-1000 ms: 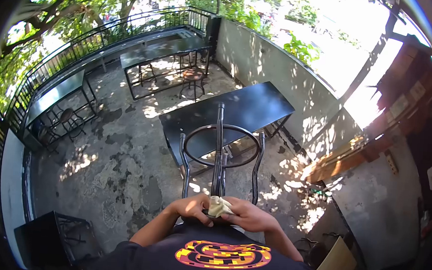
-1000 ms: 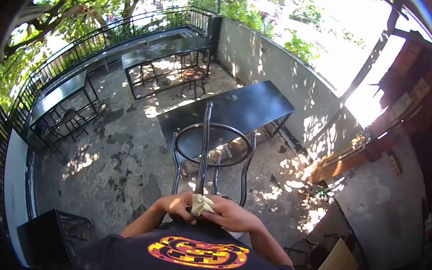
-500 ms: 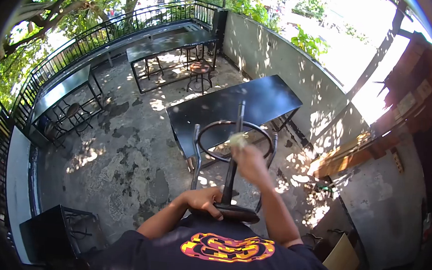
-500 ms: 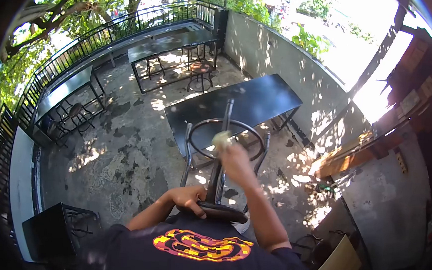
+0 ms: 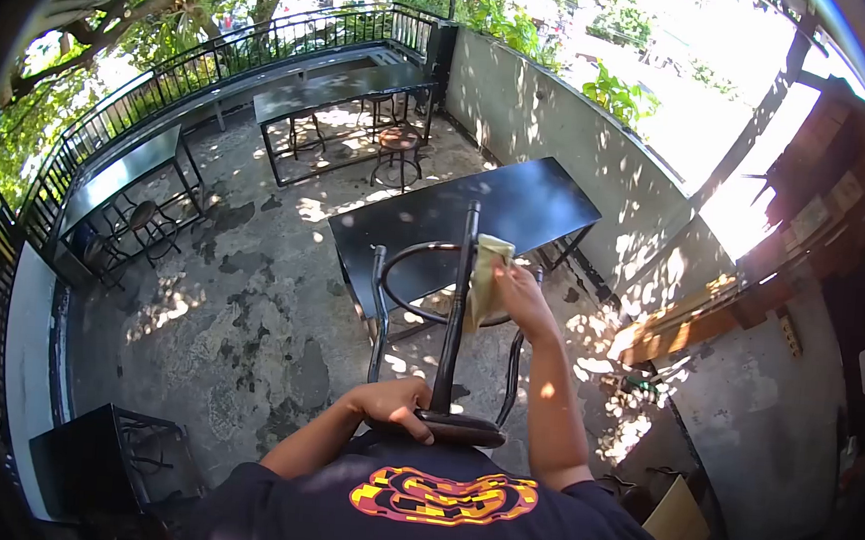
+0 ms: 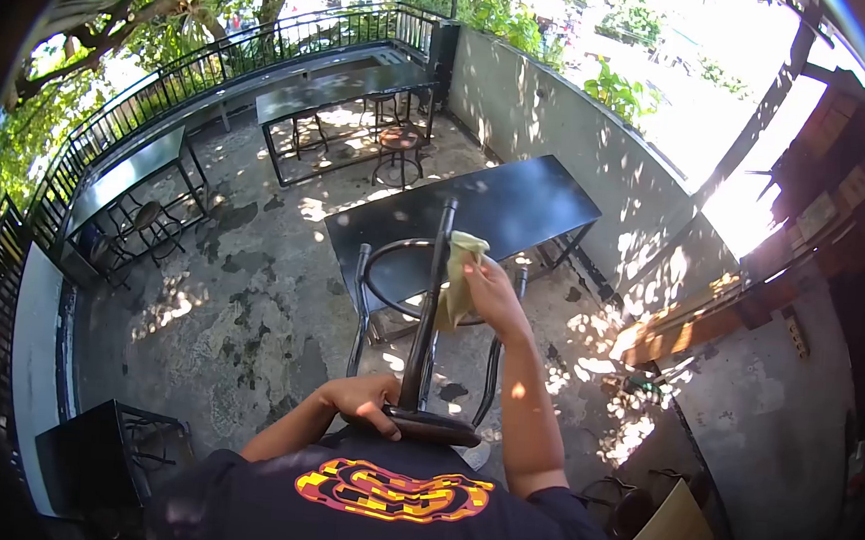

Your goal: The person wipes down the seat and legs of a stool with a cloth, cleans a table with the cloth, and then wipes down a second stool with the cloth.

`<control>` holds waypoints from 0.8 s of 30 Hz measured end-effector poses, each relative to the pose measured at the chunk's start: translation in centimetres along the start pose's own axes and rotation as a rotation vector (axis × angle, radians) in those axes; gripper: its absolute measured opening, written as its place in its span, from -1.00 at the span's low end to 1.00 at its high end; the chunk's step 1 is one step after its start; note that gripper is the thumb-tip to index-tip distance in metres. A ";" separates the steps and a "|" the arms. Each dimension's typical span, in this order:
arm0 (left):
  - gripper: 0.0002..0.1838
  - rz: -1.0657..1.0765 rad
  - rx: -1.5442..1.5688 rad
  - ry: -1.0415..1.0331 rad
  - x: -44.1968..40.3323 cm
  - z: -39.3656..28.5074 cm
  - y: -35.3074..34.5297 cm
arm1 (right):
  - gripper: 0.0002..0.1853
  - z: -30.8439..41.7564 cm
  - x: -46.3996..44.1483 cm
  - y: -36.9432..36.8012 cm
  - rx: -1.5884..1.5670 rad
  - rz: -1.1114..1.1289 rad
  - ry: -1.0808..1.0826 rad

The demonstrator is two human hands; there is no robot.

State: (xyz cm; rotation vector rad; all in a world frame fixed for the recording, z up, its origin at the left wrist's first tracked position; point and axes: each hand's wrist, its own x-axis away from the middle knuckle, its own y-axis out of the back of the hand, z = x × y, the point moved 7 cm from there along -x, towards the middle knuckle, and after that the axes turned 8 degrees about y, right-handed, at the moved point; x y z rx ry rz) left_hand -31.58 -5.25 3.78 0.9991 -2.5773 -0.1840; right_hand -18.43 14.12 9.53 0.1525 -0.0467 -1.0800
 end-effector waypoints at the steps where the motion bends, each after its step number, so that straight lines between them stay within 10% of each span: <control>1: -0.49 0.008 -0.012 -0.019 -0.4 0.4 -0.3 | -0.47 0.5 0.2 -1.1 0.000 0.004 -0.017; 11: -0.40 -0.133 0.127 0.122 1.7 4.0 0.4 | -0.53 -5.0 16.0 -7.3 -0.116 0.675 -0.083; 13: -0.39 -0.181 0.228 0.167 1.8 4.1 0.7 | -0.53 -5.1 16.3 -3.8 0.121 0.392 -0.297; 17: -0.41 -0.141 -0.095 0.178 0.5 6.2 2.7 | -0.61 -0.9 13.2 4.2 0.312 -0.165 0.227; 19: -0.49 -0.162 -0.018 0.193 1.1 6.3 3.0 | -0.59 -1.5 11.3 8.5 0.958 -0.301 0.094; 24: -0.47 -0.041 0.404 -0.082 2.1 0.9 2.6 | -0.52 -4.7 6.2 9.1 0.427 -0.388 0.175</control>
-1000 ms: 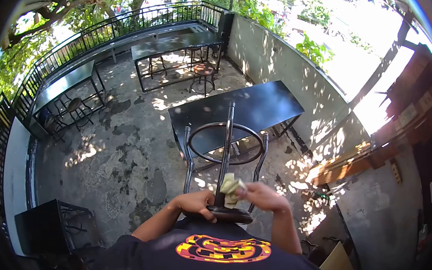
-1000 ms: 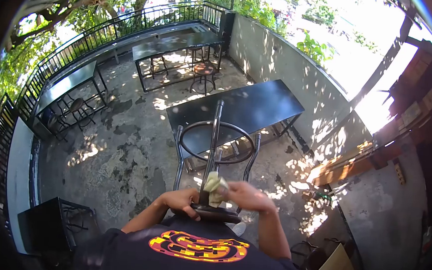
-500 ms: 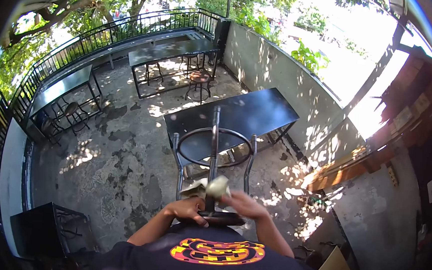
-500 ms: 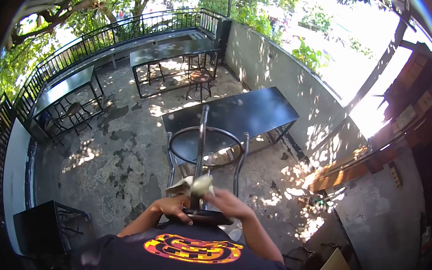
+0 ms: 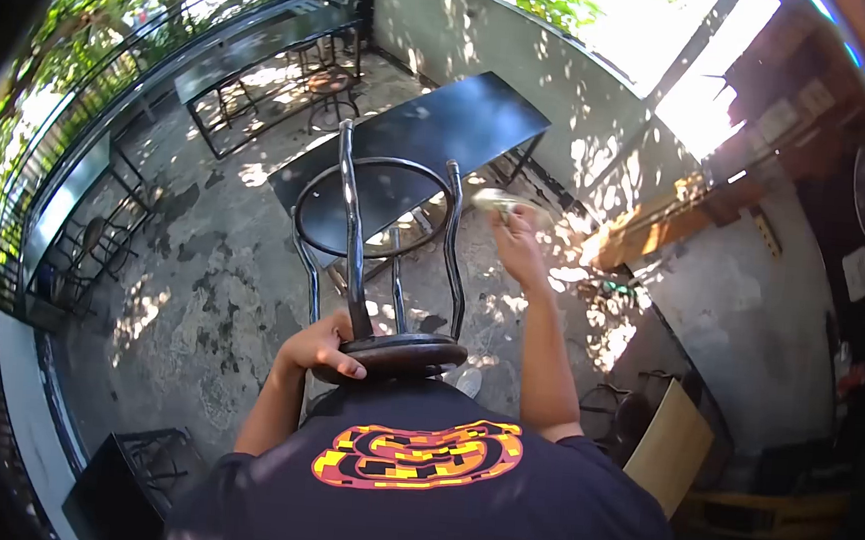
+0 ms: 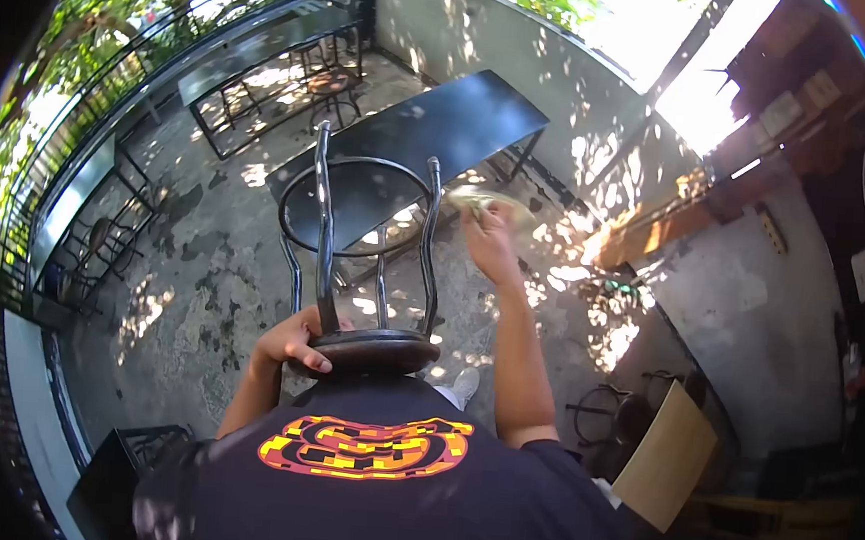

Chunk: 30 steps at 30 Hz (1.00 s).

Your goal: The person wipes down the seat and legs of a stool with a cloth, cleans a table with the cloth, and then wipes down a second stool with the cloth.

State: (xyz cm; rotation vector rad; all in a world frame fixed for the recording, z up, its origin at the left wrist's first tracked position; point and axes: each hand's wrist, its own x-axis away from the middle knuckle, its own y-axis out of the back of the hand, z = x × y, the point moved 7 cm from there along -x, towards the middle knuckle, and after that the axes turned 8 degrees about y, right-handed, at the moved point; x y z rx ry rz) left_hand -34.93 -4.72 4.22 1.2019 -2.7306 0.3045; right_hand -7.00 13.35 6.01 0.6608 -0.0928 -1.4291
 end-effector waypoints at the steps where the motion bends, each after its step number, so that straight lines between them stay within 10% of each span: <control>1: -0.47 0.033 0.022 -0.019 -0.2 -0.6 -0.3 | -0.52 -2.3 -0.1 -2.0 -0.058 -0.024 0.034; 7: -0.51 -0.015 -0.013 -0.050 0.2 -2.0 -0.6 | -0.49 -1.0 6.2 -6.2 -0.235 0.303 -0.353; 14: -0.59 0.079 -0.072 -0.181 0.6 -0.3 -0.8 | -0.61 1.8 10.7 -1.7 -0.544 0.528 -0.324; 23: -0.62 0.201 -0.139 -0.185 -1.0 -0.8 -0.8 | -0.55 -3.6 4.0 -4.8 -0.736 -0.137 -0.258; 26: -0.57 0.158 -0.094 -0.069 -0.3 0.5 -0.7 | -0.56 -7.2 5.9 -5.6 -0.489 -0.081 -0.126; 30: -0.57 0.094 -0.028 -0.090 0.7 1.0 0.2 | -0.51 -7.6 12.3 -9.0 -1.142 0.150 -0.485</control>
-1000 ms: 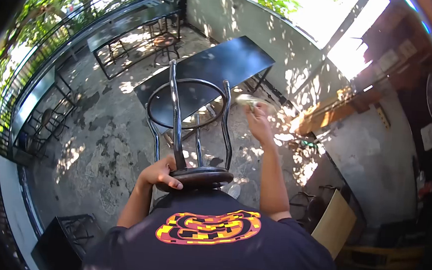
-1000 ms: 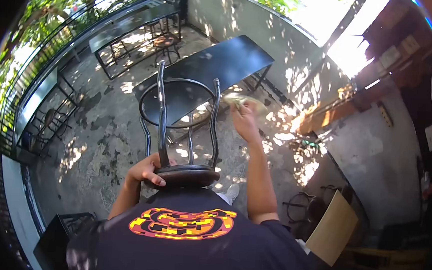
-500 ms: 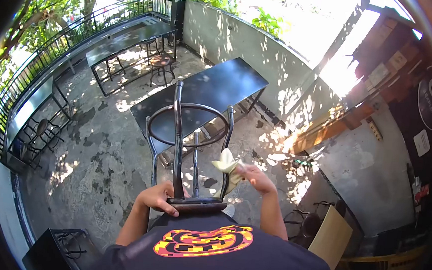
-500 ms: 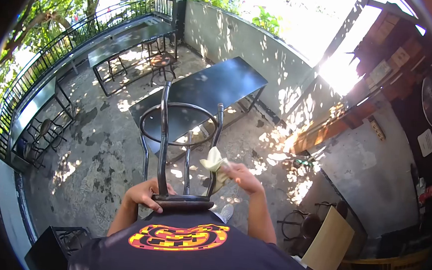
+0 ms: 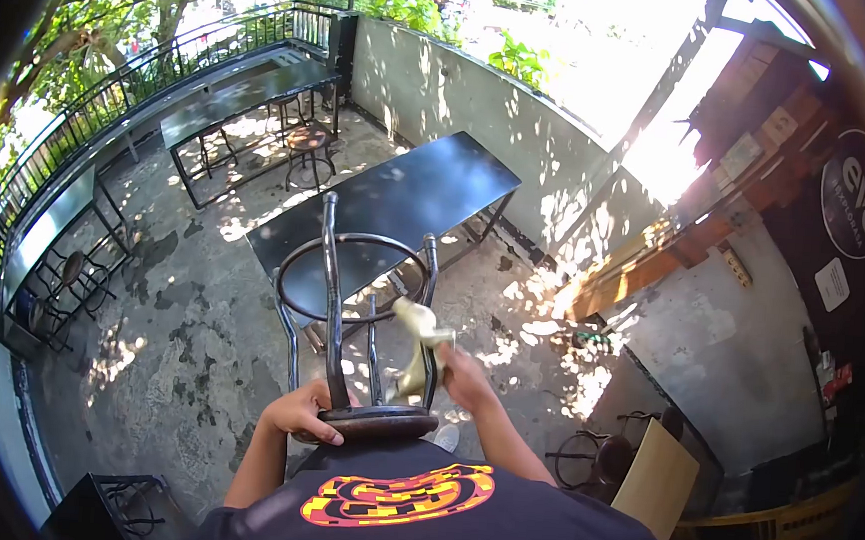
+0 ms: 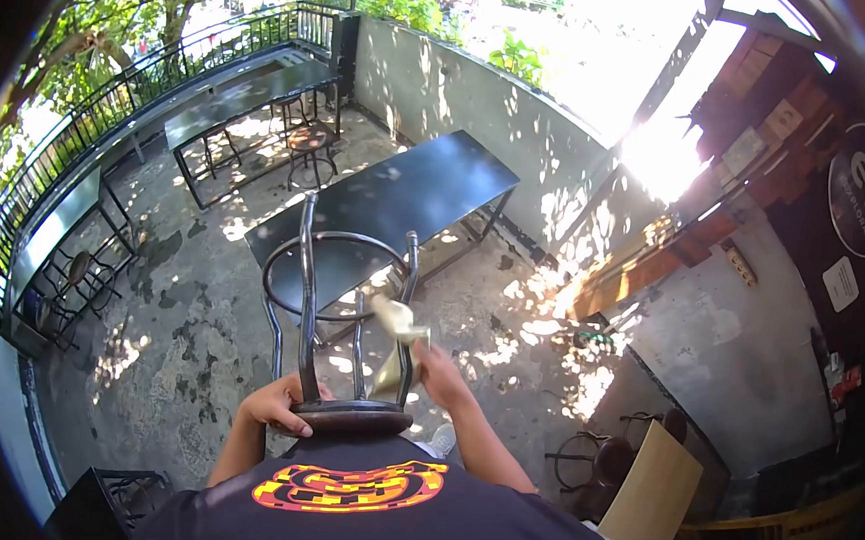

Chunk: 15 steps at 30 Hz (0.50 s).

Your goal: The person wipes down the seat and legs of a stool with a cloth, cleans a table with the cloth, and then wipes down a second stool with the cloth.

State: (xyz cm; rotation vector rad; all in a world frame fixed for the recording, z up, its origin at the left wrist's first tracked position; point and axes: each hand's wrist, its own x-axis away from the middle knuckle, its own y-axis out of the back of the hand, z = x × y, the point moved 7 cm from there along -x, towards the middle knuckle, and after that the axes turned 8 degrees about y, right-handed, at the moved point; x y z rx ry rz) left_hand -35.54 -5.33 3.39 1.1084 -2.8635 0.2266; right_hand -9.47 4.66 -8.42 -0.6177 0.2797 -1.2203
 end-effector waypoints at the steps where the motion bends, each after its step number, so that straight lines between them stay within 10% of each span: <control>1: -0.57 -0.020 0.014 0.008 0.4 0.3 0.2 | -0.47 -0.4 1.7 -0.7 -0.031 0.051 -0.038; 7: -0.58 -0.025 0.072 0.020 1.3 0.5 0.2 | -0.42 -0.7 4.3 -3.4 -0.459 0.128 -0.205; 15: -0.60 0.025 0.104 -0.076 0.7 -1.8 0.2 | -0.42 5.5 -8.2 -5.2 -0.465 0.130 0.129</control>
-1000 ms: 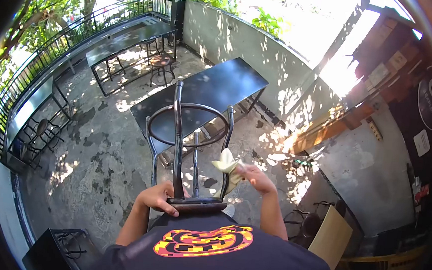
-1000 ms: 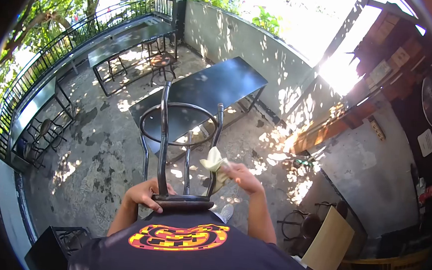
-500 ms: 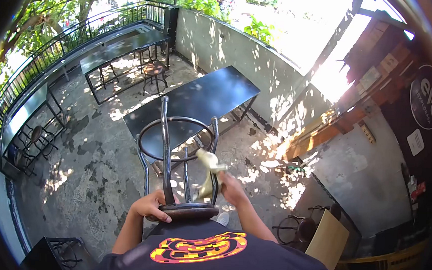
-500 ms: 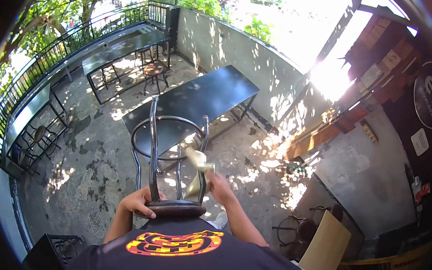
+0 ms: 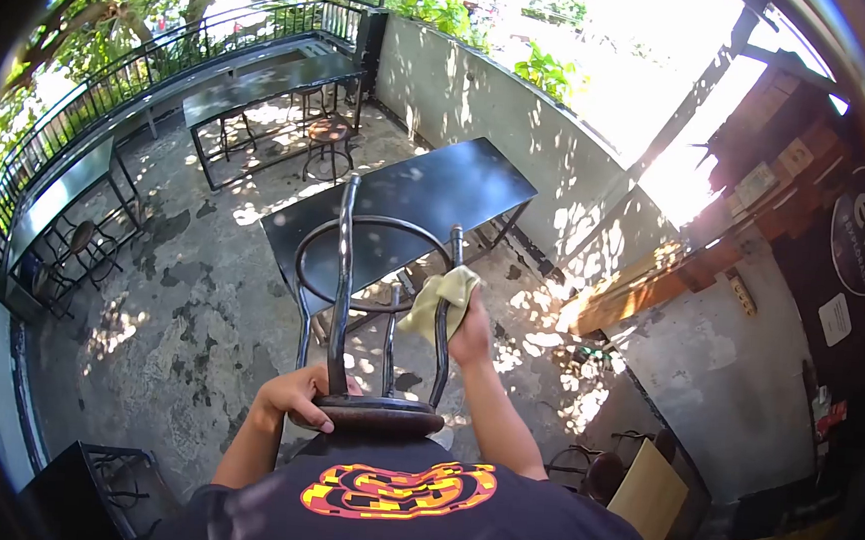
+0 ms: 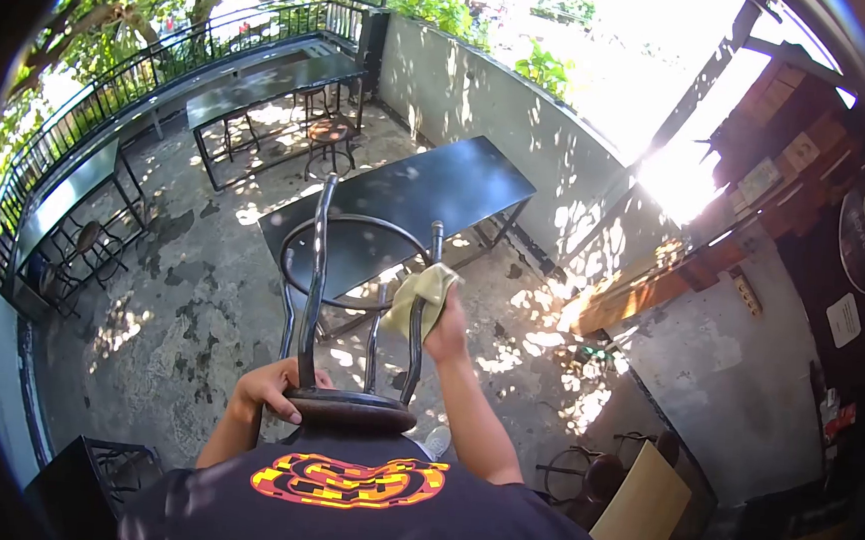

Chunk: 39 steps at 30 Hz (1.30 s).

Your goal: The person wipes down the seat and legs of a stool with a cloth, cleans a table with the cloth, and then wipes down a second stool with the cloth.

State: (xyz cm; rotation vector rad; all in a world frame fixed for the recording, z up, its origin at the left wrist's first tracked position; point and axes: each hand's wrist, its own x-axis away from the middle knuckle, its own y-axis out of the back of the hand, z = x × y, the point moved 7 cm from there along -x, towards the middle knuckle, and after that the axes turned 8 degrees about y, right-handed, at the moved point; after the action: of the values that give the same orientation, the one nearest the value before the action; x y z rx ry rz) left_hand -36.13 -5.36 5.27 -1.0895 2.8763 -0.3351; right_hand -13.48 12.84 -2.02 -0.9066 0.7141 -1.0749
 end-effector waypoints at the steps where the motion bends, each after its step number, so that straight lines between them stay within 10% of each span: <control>1: -0.60 -0.001 -0.005 -0.007 0.0 -0.1 -0.1 | -0.40 0.8 -1.2 -0.6 -0.007 0.011 0.047; 14: -0.52 -0.163 0.061 -0.105 4.1 3.5 2.3 | -0.39 -6.6 12.1 2.2 -0.065 0.046 -0.348; 20: -0.48 -0.291 -0.192 0.372 7.6 3.4 4.6 | -0.49 -5.7 10.0 -2.0 -0.143 0.226 -0.352; 25: -0.45 -0.984 -0.416 0.332 10.9 -2.2 9.8 | -0.65 -7.8 10.9 -7.7 0.339 0.275 -0.410; 28: -0.32 -1.049 0.084 0.006 4.8 -5.7 9.4 | -0.67 -8.9 10.5 -10.5 0.952 0.462 -0.456; 33: -0.40 -0.655 0.998 -0.064 -5.6 -2.3 6.4 | -0.66 -8.4 10.7 -13.0 1.142 0.562 -0.291; 37: -0.42 -0.668 0.927 -0.017 -7.1 -1.7 5.5 | -0.69 -8.6 11.4 -9.2 1.010 0.300 -0.232; 39: -0.41 -0.655 0.882 -0.024 -7.3 -2.7 5.3 | -0.69 -4.8 11.2 -8.7 1.391 0.127 0.332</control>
State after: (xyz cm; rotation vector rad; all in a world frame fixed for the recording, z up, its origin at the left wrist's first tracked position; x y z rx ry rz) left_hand -34.43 3.77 6.56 -1.6736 1.8365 -1.3975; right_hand -17.51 -0.72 2.84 0.5078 0.1407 -1.2791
